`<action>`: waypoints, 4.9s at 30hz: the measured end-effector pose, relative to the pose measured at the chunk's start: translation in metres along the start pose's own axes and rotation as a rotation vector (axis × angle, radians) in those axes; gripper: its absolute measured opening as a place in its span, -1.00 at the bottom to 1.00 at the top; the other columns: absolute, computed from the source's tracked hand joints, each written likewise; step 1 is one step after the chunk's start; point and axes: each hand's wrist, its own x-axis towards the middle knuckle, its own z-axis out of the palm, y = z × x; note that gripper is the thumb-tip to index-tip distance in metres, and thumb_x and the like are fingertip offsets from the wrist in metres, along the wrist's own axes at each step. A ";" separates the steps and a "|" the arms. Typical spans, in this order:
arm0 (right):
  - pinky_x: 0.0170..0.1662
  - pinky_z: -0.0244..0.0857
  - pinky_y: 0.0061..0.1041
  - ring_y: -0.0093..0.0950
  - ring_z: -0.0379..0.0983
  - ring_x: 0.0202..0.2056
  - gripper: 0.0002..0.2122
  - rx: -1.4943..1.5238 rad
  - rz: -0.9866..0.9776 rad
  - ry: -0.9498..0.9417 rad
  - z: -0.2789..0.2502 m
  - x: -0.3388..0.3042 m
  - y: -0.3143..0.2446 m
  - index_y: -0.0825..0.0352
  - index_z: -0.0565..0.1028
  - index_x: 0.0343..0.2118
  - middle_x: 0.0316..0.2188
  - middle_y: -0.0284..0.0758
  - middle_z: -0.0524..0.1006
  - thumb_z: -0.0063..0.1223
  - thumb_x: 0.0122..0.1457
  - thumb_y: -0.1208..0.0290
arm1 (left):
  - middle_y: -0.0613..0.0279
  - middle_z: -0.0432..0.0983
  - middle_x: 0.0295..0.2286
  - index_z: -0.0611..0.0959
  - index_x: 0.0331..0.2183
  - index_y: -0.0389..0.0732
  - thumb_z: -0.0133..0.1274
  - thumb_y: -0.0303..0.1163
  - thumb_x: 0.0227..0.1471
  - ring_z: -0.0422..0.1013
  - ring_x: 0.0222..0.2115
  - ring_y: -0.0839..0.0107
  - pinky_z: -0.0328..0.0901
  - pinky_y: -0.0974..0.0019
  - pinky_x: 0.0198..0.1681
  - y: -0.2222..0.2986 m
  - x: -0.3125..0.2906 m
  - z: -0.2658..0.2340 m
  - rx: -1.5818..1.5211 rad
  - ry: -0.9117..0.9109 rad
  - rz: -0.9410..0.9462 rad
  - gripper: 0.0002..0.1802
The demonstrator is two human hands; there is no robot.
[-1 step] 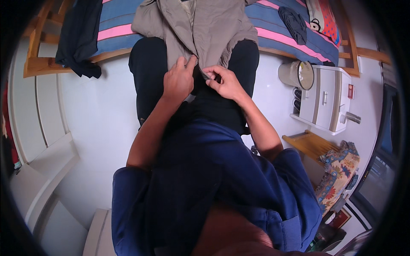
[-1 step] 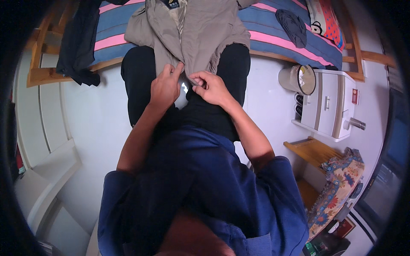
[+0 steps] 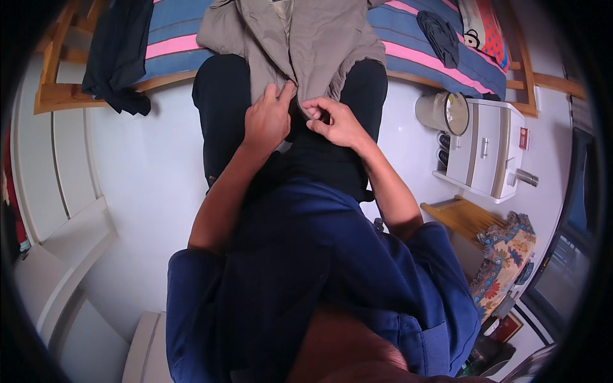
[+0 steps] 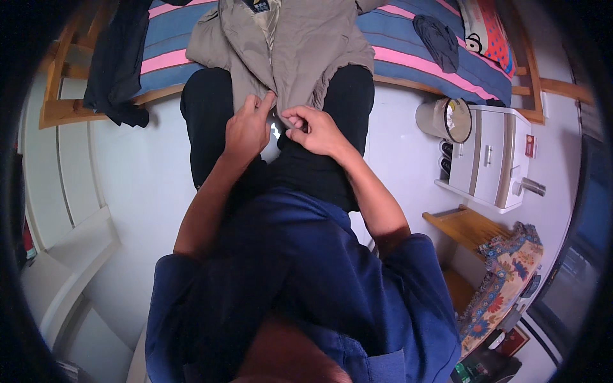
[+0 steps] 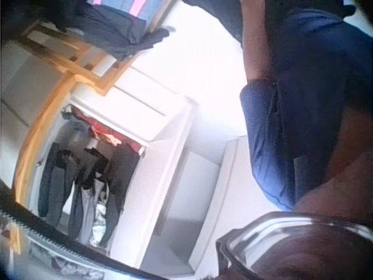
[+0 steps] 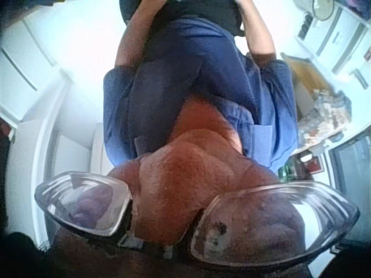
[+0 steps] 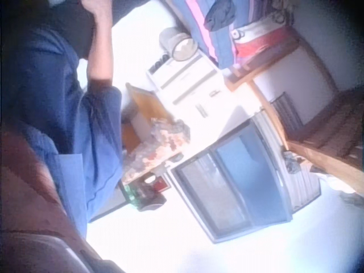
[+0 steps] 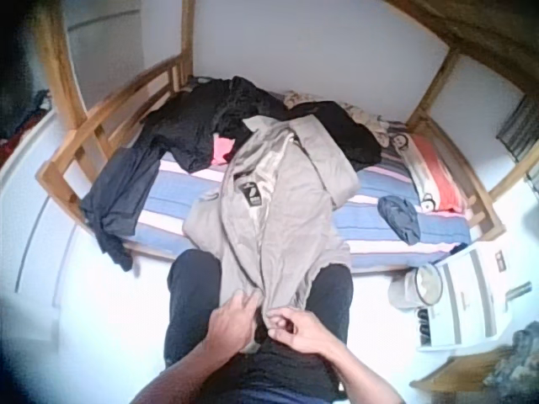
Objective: The person folds a jacket and a pair of trousers on a bed, buttoning and zipping the items before folding them and placing the folded items into an open drawer.
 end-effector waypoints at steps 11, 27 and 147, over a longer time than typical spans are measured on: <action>-0.19 0.42 -0.31 -0.20 0.57 -0.31 -0.57 -0.475 -0.046 0.094 -0.013 0.105 -0.026 0.36 0.59 -0.17 -0.40 -0.17 0.61 0.14 0.16 0.02 | 0.07 0.40 -0.30 0.54 0.03 -0.18 0.04 -0.48 -0.05 0.50 -0.30 0.13 0.43 0.16 -0.28 0.010 0.002 0.004 0.061 -0.026 0.016 -0.48; -0.33 0.39 -0.63 -0.63 0.45 -0.43 -0.83 0.857 0.204 -0.035 -0.024 0.104 0.022 0.42 0.50 -0.17 -0.40 -0.43 0.52 0.11 0.27 0.43 | 0.02 0.58 -0.17 0.51 0.06 -0.36 0.10 -0.19 0.15 0.53 -0.27 0.32 0.40 0.28 -0.15 -0.023 0.062 0.002 -0.526 0.055 -0.353 -0.46; -0.09 0.38 -0.59 -0.63 0.52 -0.22 -0.77 0.758 0.293 -0.140 -0.097 0.143 -0.004 0.44 0.56 -0.10 -0.23 -0.35 0.62 0.14 0.17 0.53 | 0.39 0.53 -0.31 0.58 -0.07 -0.27 0.18 -0.18 0.13 0.34 -0.35 0.66 0.23 0.48 -0.28 -0.060 0.150 -0.005 -1.480 -0.549 -0.589 -0.57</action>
